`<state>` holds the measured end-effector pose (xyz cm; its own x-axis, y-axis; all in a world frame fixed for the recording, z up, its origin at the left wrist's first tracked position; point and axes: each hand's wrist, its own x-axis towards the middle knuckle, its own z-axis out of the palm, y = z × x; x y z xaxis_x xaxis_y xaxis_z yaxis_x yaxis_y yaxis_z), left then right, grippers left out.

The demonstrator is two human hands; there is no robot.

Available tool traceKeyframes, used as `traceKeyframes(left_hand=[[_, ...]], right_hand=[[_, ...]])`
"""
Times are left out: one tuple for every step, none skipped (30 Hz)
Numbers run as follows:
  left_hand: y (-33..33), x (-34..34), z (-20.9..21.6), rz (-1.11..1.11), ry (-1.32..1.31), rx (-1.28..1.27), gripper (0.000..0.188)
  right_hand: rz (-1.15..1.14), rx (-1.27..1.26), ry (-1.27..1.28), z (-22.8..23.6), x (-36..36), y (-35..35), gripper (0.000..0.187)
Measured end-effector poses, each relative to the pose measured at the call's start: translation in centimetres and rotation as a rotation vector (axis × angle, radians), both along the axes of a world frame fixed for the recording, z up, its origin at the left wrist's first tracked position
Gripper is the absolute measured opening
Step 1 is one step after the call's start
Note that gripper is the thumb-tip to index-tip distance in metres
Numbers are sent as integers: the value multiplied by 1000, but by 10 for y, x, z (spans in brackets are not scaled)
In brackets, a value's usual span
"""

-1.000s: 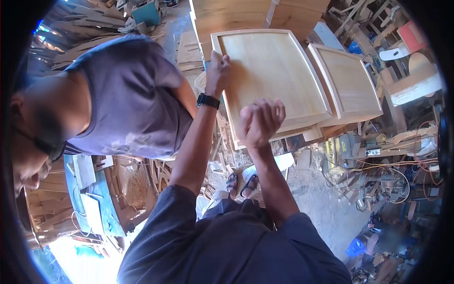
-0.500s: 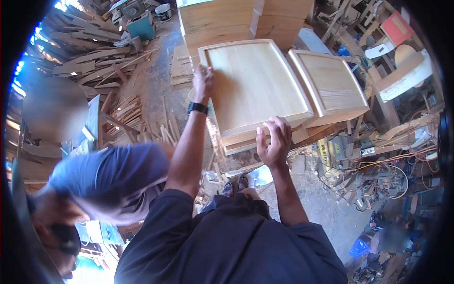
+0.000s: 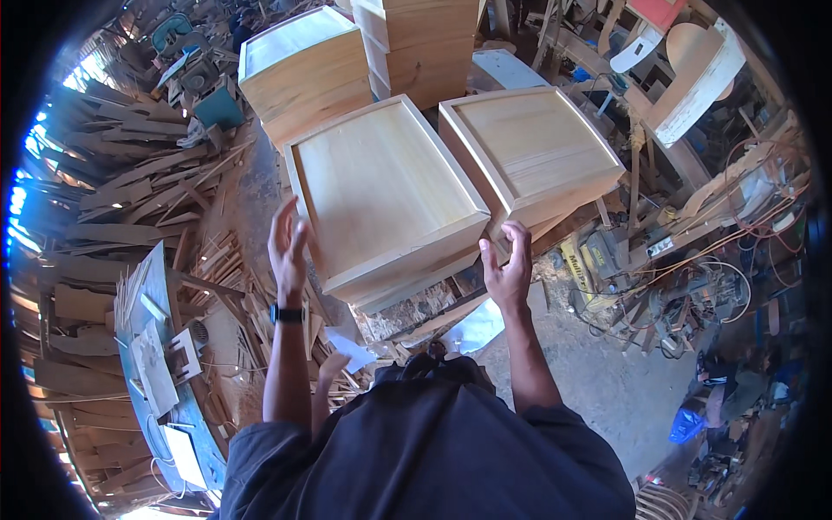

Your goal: The person handles and fits wooden drawer-like boxes into a stack or larger wooden frames, moving them by hand to check their alignment.

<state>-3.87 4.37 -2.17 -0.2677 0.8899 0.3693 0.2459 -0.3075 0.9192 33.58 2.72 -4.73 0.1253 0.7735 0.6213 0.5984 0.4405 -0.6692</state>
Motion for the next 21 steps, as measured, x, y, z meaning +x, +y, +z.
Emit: traceKeyframes(left_hand=[[-20, 5, 4, -13, -18, -25, 85], [-36, 6, -3, -65, -56, 20, 91], [-51, 10, -9, -113, -27, 56, 91], [-62, 14, -13, -156, 6, 90, 92], [-69, 13, -11, -163, 179, 68, 92], [-75, 12, -8, -171, 350, 38, 92], [-75, 9, -8, -172, 524, 55, 86], [-75, 6, -7, -173, 610, 67, 79], [-75, 1, -7, -181, 647, 58, 75], [-70, -1, -6, -205, 677, 60, 71], [-69, -7, -5, -234, 673, 35, 70], [-69, -13, -4, -266, 669, 12, 69], [-69, -17, -4, -302, 661, -13, 68], [-72, -22, -4, -321, 667, -22, 68], [-75, -27, -3, -342, 673, -31, 68], [-75, -28, -1, -372, 674, -32, 68], [-75, -27, 3, -381, 679, -53, 69], [-71, -30, 2, -410, 687, -28, 71], [-68, -29, 4, -428, 696, -24, 72], [-67, -28, 5, -448, 703, -19, 72], [-66, -30, 5, -459, 706, 3, 71]], right_hand=[[34, 31, -6, 5, -1, 6, 38], [75, 63, -11, 10, -4, 13, 38], [136, 74, -45, 16, -5, 22, 39], [173, 58, -145, 21, -5, 30, 47], [220, -20, -213, 28, -5, 35, 54], [268, -96, -283, 35, -3, 40, 61], [325, -203, -349, 38, 3, 45, 70], [351, -287, -484, 49, 5, 48, 64], [399, -320, -479, 49, 7, 54, 59], [427, -353, -480, 51, 14, 61, 55], [468, -356, -515, 55, 18, 67, 53], [506, -359, -548, 60, 22, 72, 52], [540, -365, -582, 63, 24, 76, 51], [572, -368, -620, 64, 23, 79, 50], [602, -372, -656, 64, 23, 80, 49], [619, -376, -697, 67, 25, 81, 48], [608, -373, -748, 73, 22, 80, 45], [609, -350, -780, 74, 25, 83, 46], [623, -328, -798, 72, 29, 86, 46], [634, -305, -815, 71, 33, 89, 46], [655, -207, -846, 71, 36, 92, 44]])
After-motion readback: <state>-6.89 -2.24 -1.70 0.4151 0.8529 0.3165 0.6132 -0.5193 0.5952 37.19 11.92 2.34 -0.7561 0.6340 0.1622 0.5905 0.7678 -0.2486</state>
